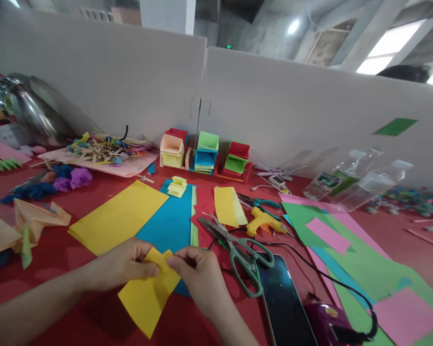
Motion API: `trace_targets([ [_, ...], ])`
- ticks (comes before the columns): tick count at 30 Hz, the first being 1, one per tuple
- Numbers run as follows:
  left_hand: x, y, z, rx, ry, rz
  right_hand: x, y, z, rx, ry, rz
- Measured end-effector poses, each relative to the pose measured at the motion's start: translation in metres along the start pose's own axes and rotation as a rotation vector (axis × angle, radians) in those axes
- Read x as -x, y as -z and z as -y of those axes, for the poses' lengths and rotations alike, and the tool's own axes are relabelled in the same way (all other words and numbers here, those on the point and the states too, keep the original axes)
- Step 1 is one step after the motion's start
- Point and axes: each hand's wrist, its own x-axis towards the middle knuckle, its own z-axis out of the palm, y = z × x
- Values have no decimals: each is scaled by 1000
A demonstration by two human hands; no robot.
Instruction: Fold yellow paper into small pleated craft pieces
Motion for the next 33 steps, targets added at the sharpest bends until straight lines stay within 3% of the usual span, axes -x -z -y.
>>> trace_targets([
  [3, -1, 1, 1, -13, -39, -53, -1, 3, -2, 37, 47, 20],
  [8, -6, 3, -12, -86, -78, 11, -1, 5, 1, 66, 118, -45],
  [14, -20, 1, -35, -163, -168, -102, -4, 12, 1, 30, 174, -78],
  [24, -27, -3, -15, -132, -112, -176, -1, 13, -4, 78, 239, -126],
  [33, -25, -8, -13, -45, -121, -224, 1, 8, -6, 169, 258, -129],
])
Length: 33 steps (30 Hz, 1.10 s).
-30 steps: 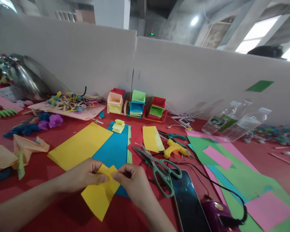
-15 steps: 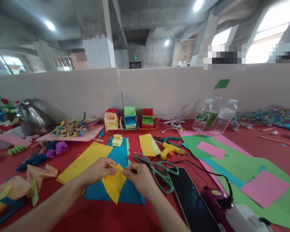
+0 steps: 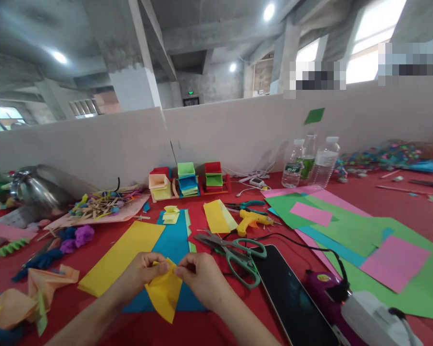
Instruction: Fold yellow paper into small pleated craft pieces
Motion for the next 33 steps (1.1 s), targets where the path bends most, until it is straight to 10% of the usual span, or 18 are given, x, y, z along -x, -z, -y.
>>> trace_targets([
  [9, 2, 6, 0, 104, 17, 160, -6, 7, -1, 23, 4, -32],
  [33, 4, 3, 3, -289, -33, 126, -7, 4, -9, 9, -69, 67],
])
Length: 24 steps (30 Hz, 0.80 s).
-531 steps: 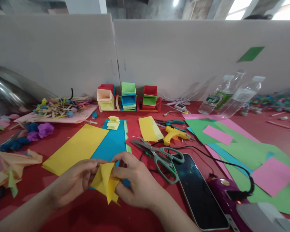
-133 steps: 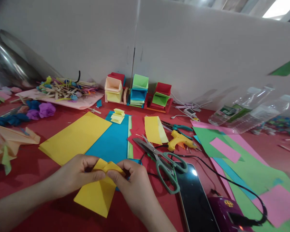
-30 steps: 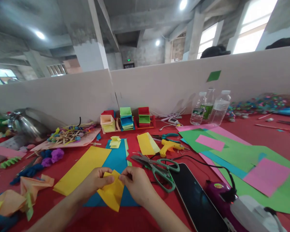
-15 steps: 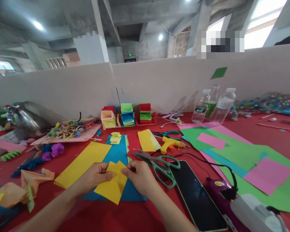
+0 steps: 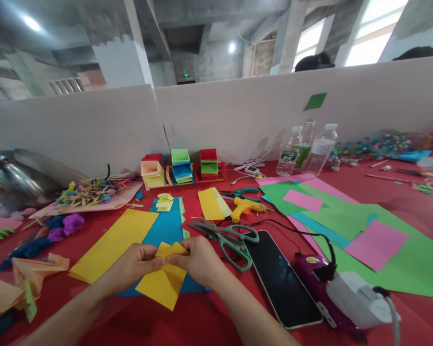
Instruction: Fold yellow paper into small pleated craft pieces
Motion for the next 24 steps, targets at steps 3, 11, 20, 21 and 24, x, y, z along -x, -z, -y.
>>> trace_targets([
  [3, -1, 3, 0, -4, -1, 21, 0, 5, -1, 3, -8, 34],
  [11, -7, 14, 9, 24, -3, -31, -5, 18, -5, 9, -16, 16],
  [20, -11, 18, 8, 84, -50, -130, -11, 19, -17, -35, -16, -36],
  [21, -11, 19, 8, 95, -50, -141, -11, 19, -16, -47, -19, -36],
  [24, -12, 21, 7, 148, -46, -149, -11, 18, -14, -80, -25, -44],
])
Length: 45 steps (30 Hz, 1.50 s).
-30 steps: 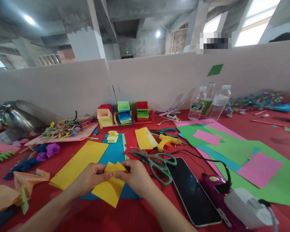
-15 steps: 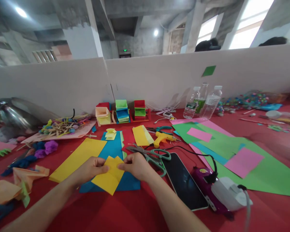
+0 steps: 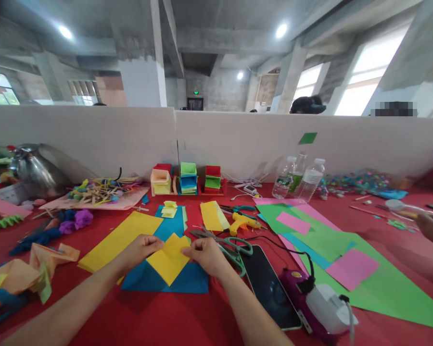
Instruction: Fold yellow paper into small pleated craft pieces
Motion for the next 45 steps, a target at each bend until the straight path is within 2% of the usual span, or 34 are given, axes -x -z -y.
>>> trace_targets([
  [8, -3, 1, 6, 98, -2, 74, 0, -4, -4, -18, 7, -21],
  [12, 3, 0, 3, 60, -10, 149, 3, -8, -3, -20, 37, -4],
  [17, 7, -2, -3, -9, -42, 129, 8, -14, 7, -85, 87, 13],
  [24, 7, -7, -3, -49, -26, 188, 11, -21, 13, -195, 42, -4],
  [33, 5, -7, 0, 6, 43, 112, 9, -16, 12, -225, -59, 37],
  [39, -2, -4, 8, 103, 118, 63, 7, -11, 7, -173, -151, 1],
  [45, -7, -1, 17, 120, 144, 73, 5, -5, 8, -199, -225, 126],
])
